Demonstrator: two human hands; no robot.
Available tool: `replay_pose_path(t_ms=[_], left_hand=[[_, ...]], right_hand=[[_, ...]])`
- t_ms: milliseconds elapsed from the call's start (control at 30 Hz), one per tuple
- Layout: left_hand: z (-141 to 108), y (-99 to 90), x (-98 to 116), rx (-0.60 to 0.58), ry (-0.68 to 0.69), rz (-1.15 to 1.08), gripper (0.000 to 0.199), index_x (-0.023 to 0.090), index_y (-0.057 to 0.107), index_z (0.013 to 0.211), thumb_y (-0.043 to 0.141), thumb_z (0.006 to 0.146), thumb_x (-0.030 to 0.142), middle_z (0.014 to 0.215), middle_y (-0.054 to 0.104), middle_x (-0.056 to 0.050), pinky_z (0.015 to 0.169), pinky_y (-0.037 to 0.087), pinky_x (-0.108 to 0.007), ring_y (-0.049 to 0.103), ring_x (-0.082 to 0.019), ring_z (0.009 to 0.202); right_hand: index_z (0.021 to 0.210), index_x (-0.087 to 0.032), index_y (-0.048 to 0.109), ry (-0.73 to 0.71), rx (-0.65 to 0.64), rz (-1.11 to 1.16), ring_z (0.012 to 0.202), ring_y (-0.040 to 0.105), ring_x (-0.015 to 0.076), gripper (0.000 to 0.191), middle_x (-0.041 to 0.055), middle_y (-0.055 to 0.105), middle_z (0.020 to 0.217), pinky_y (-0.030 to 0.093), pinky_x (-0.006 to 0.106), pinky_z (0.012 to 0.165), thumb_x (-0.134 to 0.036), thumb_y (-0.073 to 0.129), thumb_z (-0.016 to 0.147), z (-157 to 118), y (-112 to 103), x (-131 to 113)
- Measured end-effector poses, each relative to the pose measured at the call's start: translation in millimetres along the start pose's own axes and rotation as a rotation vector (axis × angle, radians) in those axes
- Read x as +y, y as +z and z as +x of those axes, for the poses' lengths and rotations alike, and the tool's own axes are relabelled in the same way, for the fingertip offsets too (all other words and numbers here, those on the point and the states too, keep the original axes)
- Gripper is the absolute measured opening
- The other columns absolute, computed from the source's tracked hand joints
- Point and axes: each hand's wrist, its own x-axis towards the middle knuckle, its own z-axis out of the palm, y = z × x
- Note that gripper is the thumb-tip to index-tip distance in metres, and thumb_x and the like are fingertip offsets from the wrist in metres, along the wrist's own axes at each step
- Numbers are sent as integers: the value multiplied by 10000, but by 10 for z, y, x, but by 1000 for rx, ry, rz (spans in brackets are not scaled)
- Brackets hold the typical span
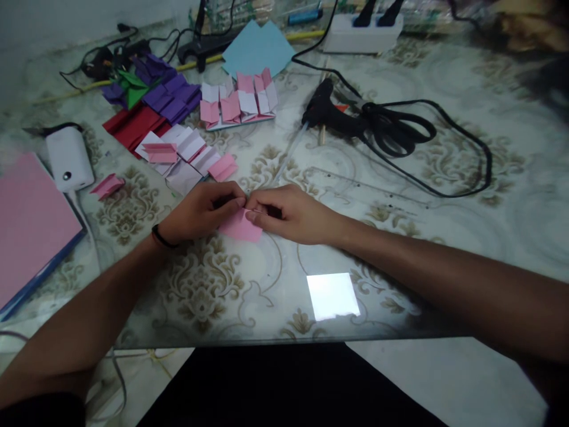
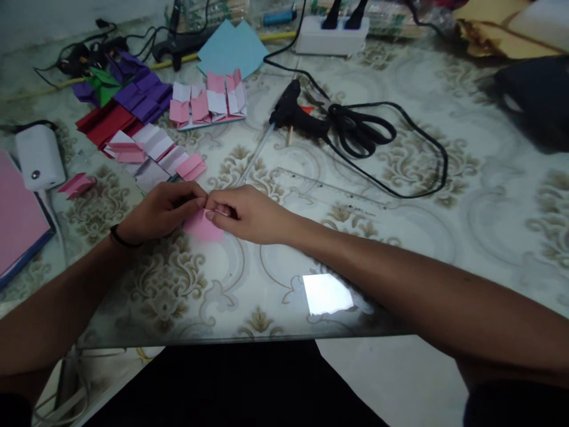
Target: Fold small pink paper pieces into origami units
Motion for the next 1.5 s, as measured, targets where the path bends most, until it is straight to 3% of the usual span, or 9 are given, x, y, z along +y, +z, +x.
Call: replay_pose_path(t_ms=[1500], left_hand=[[-9,8,-21,1,16,-66,277,139,687,818,574,970,340,646,564,25,537,345,-210,437,-83,580]], right_hand=[[851,-157,638,12,13,5,571,446,66,222,-61,504,647,338,190,583,-291,595,1024,5,14,11]])
